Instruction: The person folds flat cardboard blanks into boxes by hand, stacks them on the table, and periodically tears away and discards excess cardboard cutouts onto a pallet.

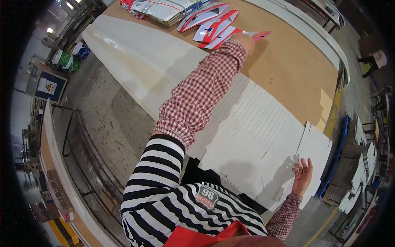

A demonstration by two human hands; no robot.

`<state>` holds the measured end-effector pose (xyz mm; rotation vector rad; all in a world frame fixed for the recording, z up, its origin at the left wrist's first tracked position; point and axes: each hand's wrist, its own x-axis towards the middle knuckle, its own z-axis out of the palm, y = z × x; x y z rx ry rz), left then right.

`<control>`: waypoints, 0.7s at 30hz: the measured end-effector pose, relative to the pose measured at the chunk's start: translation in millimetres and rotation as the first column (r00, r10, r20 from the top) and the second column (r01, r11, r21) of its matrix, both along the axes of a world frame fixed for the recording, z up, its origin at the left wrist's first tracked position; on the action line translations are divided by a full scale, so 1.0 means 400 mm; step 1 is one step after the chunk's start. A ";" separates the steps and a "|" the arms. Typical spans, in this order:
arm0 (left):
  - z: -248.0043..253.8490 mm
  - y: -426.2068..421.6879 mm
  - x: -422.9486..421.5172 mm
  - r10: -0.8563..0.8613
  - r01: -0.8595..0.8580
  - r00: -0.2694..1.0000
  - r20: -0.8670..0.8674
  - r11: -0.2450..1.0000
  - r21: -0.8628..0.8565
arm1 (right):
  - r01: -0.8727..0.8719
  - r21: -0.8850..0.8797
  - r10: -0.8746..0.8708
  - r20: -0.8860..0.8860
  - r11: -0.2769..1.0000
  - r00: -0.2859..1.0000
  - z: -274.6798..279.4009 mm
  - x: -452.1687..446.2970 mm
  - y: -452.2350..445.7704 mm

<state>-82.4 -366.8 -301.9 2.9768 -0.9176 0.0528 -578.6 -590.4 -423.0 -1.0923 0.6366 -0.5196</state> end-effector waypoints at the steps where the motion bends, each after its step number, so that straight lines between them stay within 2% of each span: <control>1: -0.011 -0.004 0.023 0.057 -0.056 0.998 0.019 0.998 -0.027 | 0.008 -0.025 -0.008 -0.016 1.000 1.000 0.003 0.000 0.005; 4: -0.116 -0.012 0.151 0.126 -0.128 0.990 0.058 0.991 0.043 | 0.081 -0.101 -0.086 -0.041 0.992 0.995 0.028 -0.001 0.018; 6: -0.204 -0.003 0.222 0.286 -0.290 0.952 0.104 0.957 0.021 | 0.090 -0.142 -0.099 -0.060 0.986 0.993 0.051 -0.018 0.026; 8: -0.280 0.012 0.284 0.424 -0.441 0.862 0.280 0.898 -0.002 | 0.098 -0.175 -0.111 -0.071 0.980 0.991 0.062 -0.043 0.036; 10: -0.379 0.048 0.381 0.431 -0.421 0.815 0.386 0.900 -0.115 | 0.103 -0.204 -0.123 -0.090 0.974 0.988 0.072 -0.072 0.049; 11: -0.377 0.063 0.389 0.438 -0.406 0.788 0.432 0.898 -0.171 | 0.139 -0.231 -0.172 -0.132 0.963 0.976 0.092 -0.077 0.068; 14: -0.324 0.103 0.324 0.438 -0.407 0.809 0.391 0.898 -0.165 | 0.101 -0.390 -0.217 -0.265 0.915 0.940 0.086 -0.126 0.073; 15: -0.334 0.113 0.325 0.436 -0.368 0.791 0.430 0.900 -0.235 | 0.083 -0.440 -0.224 -0.278 0.894 0.934 0.083 -0.140 0.071; 17: -0.324 0.140 0.303 0.367 -0.277 0.802 0.472 0.928 -0.251 | 0.042 -0.527 -0.235 -0.305 0.849 0.923 0.068 -0.172 0.063; 18: -0.318 0.154 0.287 0.330 -0.230 0.805 0.494 0.940 -0.253 | -0.017 -0.638 -0.248 -0.325 0.770 0.913 0.052 -0.188 0.047; 19: -0.325 0.160 0.302 0.327 -0.282 0.837 0.438 0.945 -0.166 | -0.080 -0.734 -0.265 -0.342 0.675 0.901 0.031 -0.203 0.024; 20: -0.377 0.177 0.351 0.333 -0.327 0.761 0.557 0.938 -0.115 | -0.145 -0.810 -0.287 -0.360 0.568 0.888 0.020 -0.227 0.014; 21: -0.436 0.200 0.390 0.316 -0.368 0.682 0.659 0.928 -0.062 | -0.326 -0.831 -0.291 -0.482 0.451 0.826 0.052 -0.236 0.021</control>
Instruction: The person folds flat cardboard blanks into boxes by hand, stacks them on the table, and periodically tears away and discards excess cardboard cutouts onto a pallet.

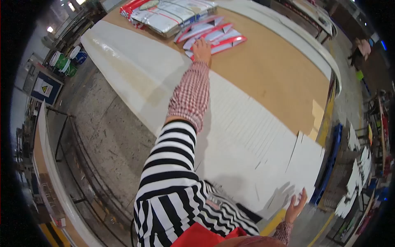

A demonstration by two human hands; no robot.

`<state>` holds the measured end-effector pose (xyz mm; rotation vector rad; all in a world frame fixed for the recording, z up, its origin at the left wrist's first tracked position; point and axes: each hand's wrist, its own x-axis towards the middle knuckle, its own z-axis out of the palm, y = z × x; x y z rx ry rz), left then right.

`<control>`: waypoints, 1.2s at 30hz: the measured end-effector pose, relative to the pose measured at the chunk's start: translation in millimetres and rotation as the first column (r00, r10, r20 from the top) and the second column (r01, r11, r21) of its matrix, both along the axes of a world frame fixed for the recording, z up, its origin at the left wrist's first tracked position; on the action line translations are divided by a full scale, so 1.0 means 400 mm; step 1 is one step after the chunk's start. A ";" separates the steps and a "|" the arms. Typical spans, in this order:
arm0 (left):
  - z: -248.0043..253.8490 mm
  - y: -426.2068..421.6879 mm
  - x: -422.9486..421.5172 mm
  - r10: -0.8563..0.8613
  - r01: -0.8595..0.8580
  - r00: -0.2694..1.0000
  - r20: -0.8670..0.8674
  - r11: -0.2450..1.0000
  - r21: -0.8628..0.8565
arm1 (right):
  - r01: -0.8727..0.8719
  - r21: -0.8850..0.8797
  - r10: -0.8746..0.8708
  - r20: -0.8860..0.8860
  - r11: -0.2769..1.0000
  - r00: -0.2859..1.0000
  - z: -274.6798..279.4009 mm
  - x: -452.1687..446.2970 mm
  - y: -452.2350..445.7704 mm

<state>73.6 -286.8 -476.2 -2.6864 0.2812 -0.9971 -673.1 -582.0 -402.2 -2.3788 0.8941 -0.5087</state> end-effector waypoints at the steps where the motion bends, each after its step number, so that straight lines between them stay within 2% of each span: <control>1: 0.014 0.017 -0.018 0.036 -0.032 0.998 0.056 0.997 -0.066 | -0.110 -0.145 0.101 -0.071 0.983 0.992 0.016 -0.001 0.007; 2: 0.022 0.027 -0.035 0.065 -0.053 0.993 0.095 0.991 -0.127 | -0.225 -0.263 0.185 -0.168 0.938 0.968 0.028 -0.010 0.012; 3: 0.065 0.031 -0.080 -0.007 0.015 0.999 0.041 0.978 -0.207 | -0.313 -0.276 0.250 -0.240 0.909 0.938 0.024 -0.031 -0.003; 4: 0.133 0.034 -0.148 -0.111 0.072 0.976 -0.186 0.976 -0.207 | -0.345 -0.282 0.268 -0.277 0.895 0.923 0.039 -0.041 -0.002; 6: 0.201 0.020 -0.307 -0.381 0.355 0.908 -0.172 0.920 -0.165 | -0.365 -0.222 0.262 -0.386 0.904 0.884 0.038 -0.101 -0.016; 7: 0.199 0.019 -0.406 -0.558 0.564 0.825 0.085 0.821 -0.083 | -0.400 -0.243 0.271 -0.431 0.884 0.861 0.029 -0.137 -0.028; 9: 0.146 0.031 -0.614 -0.840 0.812 0.541 -0.041 0.534 -0.234 | -0.419 -0.179 0.282 -0.507 0.890 0.815 0.029 -0.175 -0.042; 10: 0.158 0.039 -0.756 -0.907 0.885 0.391 -0.153 0.417 -0.206 | -0.434 -0.171 0.282 -0.544 0.884 0.790 0.021 -0.204 -0.051; 11: 0.179 0.052 -0.906 -0.936 0.939 0.237 -0.261 0.290 -0.187 | -0.431 -0.149 0.263 -0.606 0.890 0.751 0.017 -0.215 -0.049; 13: 0.174 0.092 -1.153 -0.906 0.950 0.059 -0.420 0.181 -0.255 | -0.424 -0.122 0.225 -0.700 0.898 0.678 0.014 -0.220 -0.040; 15: 0.184 0.124 -1.263 -0.796 0.901 -0.087 -0.599 0.194 -0.388 | -0.425 -0.117 0.210 -0.735 0.898 0.644 0.029 -0.206 -0.024; 16: 0.172 0.129 -1.280 -0.775 0.895 -0.079 -0.627 0.222 -0.386 | -0.427 -0.113 0.204 -0.752 0.897 0.627 0.028 -0.207 -0.027; 18: 0.152 0.133 -1.302 -0.731 0.881 -0.063 -0.679 0.279 -0.381 | -0.467 -0.218 0.178 -0.725 0.857 0.665 -0.011 -0.223 -0.037; 21: 0.123 0.135 -1.288 -0.740 0.907 0.005 -0.673 0.287 -0.309 | -0.467 -0.319 0.145 -0.679 0.824 0.720 -0.023 -0.228 -0.050; 24: 0.123 0.124 -1.274 -0.733 0.926 0.011 -0.681 0.265 -0.270 | -0.469 -0.431 0.149 -0.593 0.771 0.791 -0.058 -0.236 -0.072; 27: 0.122 0.104 -1.239 -0.723 0.939 0.074 -0.687 0.283 -0.196 | -0.434 -0.414 0.211 -0.484 0.800 0.849 -0.054 -0.241 -0.081; 31: 0.163 0.069 -1.202 -0.725 0.926 0.170 -0.668 0.349 -0.143 | -0.400 -0.421 0.190 -0.459 0.814 0.868 0.010 -0.244 0.009; 34: 0.203 -0.009 -1.258 -0.767 0.921 -0.084 -0.635 0.184 -0.344 | -0.469 -0.371 0.280 -0.461 0.801 0.842 0.061 -0.208 0.111; 36: 0.179 -0.090 -1.316 -0.823 0.900 -0.250 -0.511 -0.003 -0.437 | -0.503 -0.316 0.336 -0.456 0.804 0.824 0.047 -0.188 0.113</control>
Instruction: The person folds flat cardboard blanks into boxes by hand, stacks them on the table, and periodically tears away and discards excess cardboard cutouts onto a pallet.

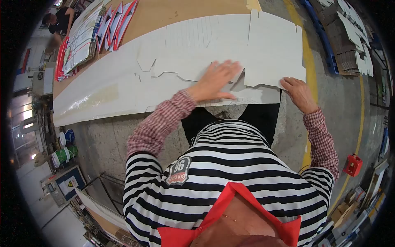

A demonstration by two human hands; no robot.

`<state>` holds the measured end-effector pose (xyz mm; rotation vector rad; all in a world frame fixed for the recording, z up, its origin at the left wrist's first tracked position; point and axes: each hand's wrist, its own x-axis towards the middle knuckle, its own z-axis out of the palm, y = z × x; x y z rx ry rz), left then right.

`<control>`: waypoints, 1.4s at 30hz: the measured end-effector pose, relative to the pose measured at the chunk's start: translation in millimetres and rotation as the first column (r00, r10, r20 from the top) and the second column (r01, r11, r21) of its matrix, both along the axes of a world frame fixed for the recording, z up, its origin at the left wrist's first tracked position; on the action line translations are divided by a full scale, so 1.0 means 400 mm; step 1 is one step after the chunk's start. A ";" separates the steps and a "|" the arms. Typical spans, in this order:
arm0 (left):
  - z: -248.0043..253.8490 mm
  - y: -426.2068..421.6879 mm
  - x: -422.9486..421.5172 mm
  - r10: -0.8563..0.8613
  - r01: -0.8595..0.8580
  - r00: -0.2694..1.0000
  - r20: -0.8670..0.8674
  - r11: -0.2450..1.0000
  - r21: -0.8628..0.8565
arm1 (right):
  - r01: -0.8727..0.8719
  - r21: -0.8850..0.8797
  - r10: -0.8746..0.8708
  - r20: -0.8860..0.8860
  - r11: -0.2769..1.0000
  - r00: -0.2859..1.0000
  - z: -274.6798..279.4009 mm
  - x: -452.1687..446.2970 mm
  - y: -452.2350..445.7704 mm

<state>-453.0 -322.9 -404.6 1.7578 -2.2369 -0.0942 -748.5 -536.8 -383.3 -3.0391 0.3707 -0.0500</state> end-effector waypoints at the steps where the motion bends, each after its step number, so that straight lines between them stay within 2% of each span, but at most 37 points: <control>1: -0.014 -0.034 -0.019 -0.023 0.027 0.994 -0.104 0.999 0.042 | -0.015 0.025 0.015 0.000 1.000 1.000 -0.007 0.011 -0.003; 3: -0.052 -0.089 -0.030 -0.057 0.097 0.951 -0.304 0.988 0.117 | -0.046 0.148 0.045 0.009 0.988 0.999 -0.006 0.020 -0.028; 4: -0.077 -0.107 -0.031 -0.038 0.071 0.931 -0.362 0.995 0.077 | -0.061 0.209 0.059 0.016 0.976 0.998 -0.002 0.023 -0.046; 6: -0.116 -0.131 -0.033 -0.005 0.009 0.876 -0.483 1.000 0.006 | 0.043 0.352 0.031 -0.201 0.935 0.979 0.031 0.046 -0.097; 7: -0.106 -0.142 -0.036 0.151 -0.075 0.805 -0.573 0.985 0.153 | 0.104 0.415 0.032 -0.309 0.904 0.950 0.037 0.063 -0.131; 9: -0.070 -0.157 -0.055 0.465 -0.183 0.600 -0.651 0.872 0.454 | 0.273 0.570 -0.031 -0.397 0.775 0.917 0.025 0.098 -0.205; 10: -0.075 -0.167 -0.064 0.455 -0.236 0.612 -0.647 0.886 0.400 | 0.354 0.630 -0.053 -0.444 0.691 0.894 0.020 0.110 -0.236; 12: -0.104 -0.188 -0.086 0.437 -0.335 0.633 -0.639 0.899 0.283 | 0.322 0.339 -0.180 -0.388 0.884 0.904 -0.022 0.140 -0.266; 13: -0.119 -0.196 -0.108 0.409 -0.386 0.758 -0.508 0.909 0.156 | 0.304 0.169 -0.232 -0.347 0.938 0.909 -0.035 0.153 -0.268; 14: -0.127 -0.202 -0.136 0.390 -0.410 0.851 -0.352 0.912 0.018 | 0.378 0.161 -0.306 -0.348 0.912 0.886 -0.015 0.167 -0.231; 15: -0.137 -0.203 -0.151 0.381 -0.405 0.907 -0.179 0.906 -0.125 | 0.298 0.151 -0.276 -0.149 0.943 0.950 -0.031 0.161 -0.212; 16: -0.115 -0.190 -0.165 0.337 -0.341 0.932 -0.133 0.940 -0.012 | 0.218 0.123 -0.226 0.054 0.968 0.973 -0.069 0.159 -0.186; 17: -0.113 -0.185 -0.169 0.297 -0.302 0.952 -0.069 0.950 -0.074 | 0.141 0.080 -0.157 0.252 0.987 0.955 -0.082 0.157 -0.157; 19: -0.114 -0.171 -0.173 0.233 -0.219 0.971 0.063 0.959 -0.179 | 0.018 0.258 -0.087 0.257 0.966 0.962 -0.092 0.161 -0.090; 20: -0.110 -0.155 -0.170 0.214 -0.201 0.970 0.112 0.973 -0.117 | 0.035 0.309 -0.087 0.156 0.951 0.984 -0.099 0.162 -0.061; 23: -0.054 -0.090 -0.102 0.019 -0.019 1.000 0.013 1.000 -0.021 | -0.032 0.229 0.001 0.132 0.973 0.991 -0.154 0.152 -0.061; 26: -0.046 -0.046 -0.010 -0.061 0.061 0.998 -0.008 0.998 -0.034 | -0.027 0.287 0.004 0.083 0.957 0.997 -0.159 0.150 -0.077; 29: -0.082 -0.021 0.068 0.067 -0.051 0.957 -0.283 0.997 0.062 | -0.034 0.256 0.015 0.075 0.966 0.997 -0.163 0.150 -0.076; 30: -0.101 -0.023 0.050 0.367 -0.323 0.748 -0.552 0.929 0.180 | -0.032 0.239 0.015 0.071 0.971 0.997 -0.164 0.151 -0.076; 33: -0.098 -0.066 0.017 0.544 -0.540 0.655 -0.524 0.822 0.178 | -0.031 0.169 0.020 0.066 0.985 0.998 -0.154 0.153 -0.066; 35: -0.132 -0.083 -0.021 0.389 -0.425 0.880 -0.272 0.901 -0.085 | -0.035 0.109 0.028 0.071 0.993 0.997 -0.152 0.158 -0.061; 36: -0.153 -0.088 -0.048 0.311 -0.329 0.943 -0.120 0.923 -0.196 | -0.036 0.079 0.031 0.069 0.996 0.997 -0.151 0.154 -0.058; 39: -0.120 -0.091 -0.168 0.180 -0.178 0.983 0.023 0.981 -0.080 | -0.082 0.022 0.080 0.073 0.996 0.994 -0.134 0.157 -0.052; 40: -0.132 -0.090 -0.163 0.157 -0.158 0.985 0.069 0.987 -0.001 | 0.007 0.000 -0.007 0.132 1.000 0.991 -0.112 0.146 -0.046; 42: -0.118 -0.090 -0.155 0.128 -0.130 0.990 0.060 0.991 0.027 | 0.179 -0.032 -0.164 0.264 0.983 0.950 -0.047 0.118 -0.014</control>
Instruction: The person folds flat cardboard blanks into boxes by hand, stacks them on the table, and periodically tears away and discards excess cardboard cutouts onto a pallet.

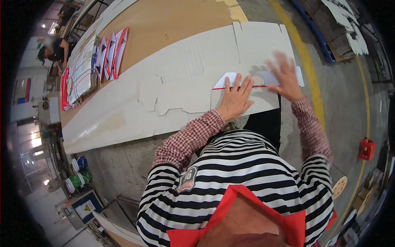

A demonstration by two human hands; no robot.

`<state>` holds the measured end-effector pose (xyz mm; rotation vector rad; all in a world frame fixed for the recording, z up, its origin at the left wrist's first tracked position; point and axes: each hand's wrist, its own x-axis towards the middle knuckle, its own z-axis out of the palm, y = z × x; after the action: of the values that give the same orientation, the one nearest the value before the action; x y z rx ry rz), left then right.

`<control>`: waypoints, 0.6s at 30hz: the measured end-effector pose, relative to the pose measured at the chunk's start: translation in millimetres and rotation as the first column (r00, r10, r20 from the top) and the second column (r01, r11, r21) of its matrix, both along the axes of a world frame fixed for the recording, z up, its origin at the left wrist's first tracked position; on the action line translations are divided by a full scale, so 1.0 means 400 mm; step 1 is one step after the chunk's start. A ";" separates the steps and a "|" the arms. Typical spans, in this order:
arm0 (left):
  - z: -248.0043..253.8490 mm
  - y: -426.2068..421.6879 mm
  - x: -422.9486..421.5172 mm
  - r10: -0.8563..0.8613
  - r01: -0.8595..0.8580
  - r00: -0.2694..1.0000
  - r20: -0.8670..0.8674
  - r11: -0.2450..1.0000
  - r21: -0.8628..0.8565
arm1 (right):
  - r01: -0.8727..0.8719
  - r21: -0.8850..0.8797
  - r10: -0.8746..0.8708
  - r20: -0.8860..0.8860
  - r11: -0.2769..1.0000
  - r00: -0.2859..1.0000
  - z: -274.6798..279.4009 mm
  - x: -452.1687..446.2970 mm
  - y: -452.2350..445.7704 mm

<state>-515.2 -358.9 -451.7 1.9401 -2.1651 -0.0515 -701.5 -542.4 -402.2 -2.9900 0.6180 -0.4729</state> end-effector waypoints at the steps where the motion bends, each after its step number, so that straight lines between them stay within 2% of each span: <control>1: 0.009 -0.003 -0.001 0.000 0.000 1.000 -0.013 1.000 0.009 | 0.197 0.071 -0.209 0.268 0.978 0.941 -0.025 -0.040 -0.002; 2: 0.014 -0.007 -0.002 -0.008 0.008 0.999 -0.035 1.000 0.018 | 0.350 0.193 -0.399 0.492 0.917 0.774 -0.071 -0.094 -0.010; 3: 0.018 -0.012 -0.001 -0.015 0.017 0.998 -0.057 0.999 0.030 | 0.392 0.441 -0.589 0.580 0.808 0.562 -0.121 -0.139 0.001; 4: 0.021 -0.017 0.000 -0.024 0.028 0.997 -0.078 0.999 0.046 | 0.355 0.673 -0.761 0.568 0.649 0.314 -0.152 -0.167 0.009; 7: 0.016 -0.059 -0.026 -0.097 0.101 0.988 -0.118 0.994 0.032 | -0.146 0.841 -0.807 0.541 0.521 0.238 -0.139 -0.160 0.009; 10: -0.003 -0.099 -0.088 -0.221 0.208 0.950 -0.220 0.975 -0.081 | -0.621 0.748 -0.873 0.444 0.236 0.203 -0.107 -0.136 0.012; 13: -0.034 -0.123 -0.076 -0.311 0.233 0.837 -0.451 0.947 -0.221 | -0.243 0.842 -0.688 0.535 0.482 0.491 -0.100 0.042 0.023; 14: -0.038 -0.106 -0.047 -0.254 0.152 0.845 -0.470 0.958 -0.244 | -0.128 0.620 -0.426 0.661 0.774 0.618 -0.050 0.117 0.035; 15: -0.035 -0.072 -0.007 -0.153 0.061 0.890 -0.429 0.973 -0.221 | -0.068 0.284 -0.141 0.652 0.956 0.745 0.002 0.182 0.041; 17: -0.012 0.033 0.101 0.051 -0.118 0.941 -0.335 0.976 -0.184 | -0.108 0.095 0.065 0.375 0.990 0.925 -0.001 0.263 0.024; 18: 0.009 0.087 0.145 0.163 -0.192 0.969 -0.188 0.970 -0.149 | -0.117 0.115 0.086 0.240 0.986 0.967 -0.009 0.292 0.034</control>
<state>-457.1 -324.3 -447.9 1.9470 -1.8171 -0.0087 -584.9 -528.9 -406.0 -2.7709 0.4531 -0.7352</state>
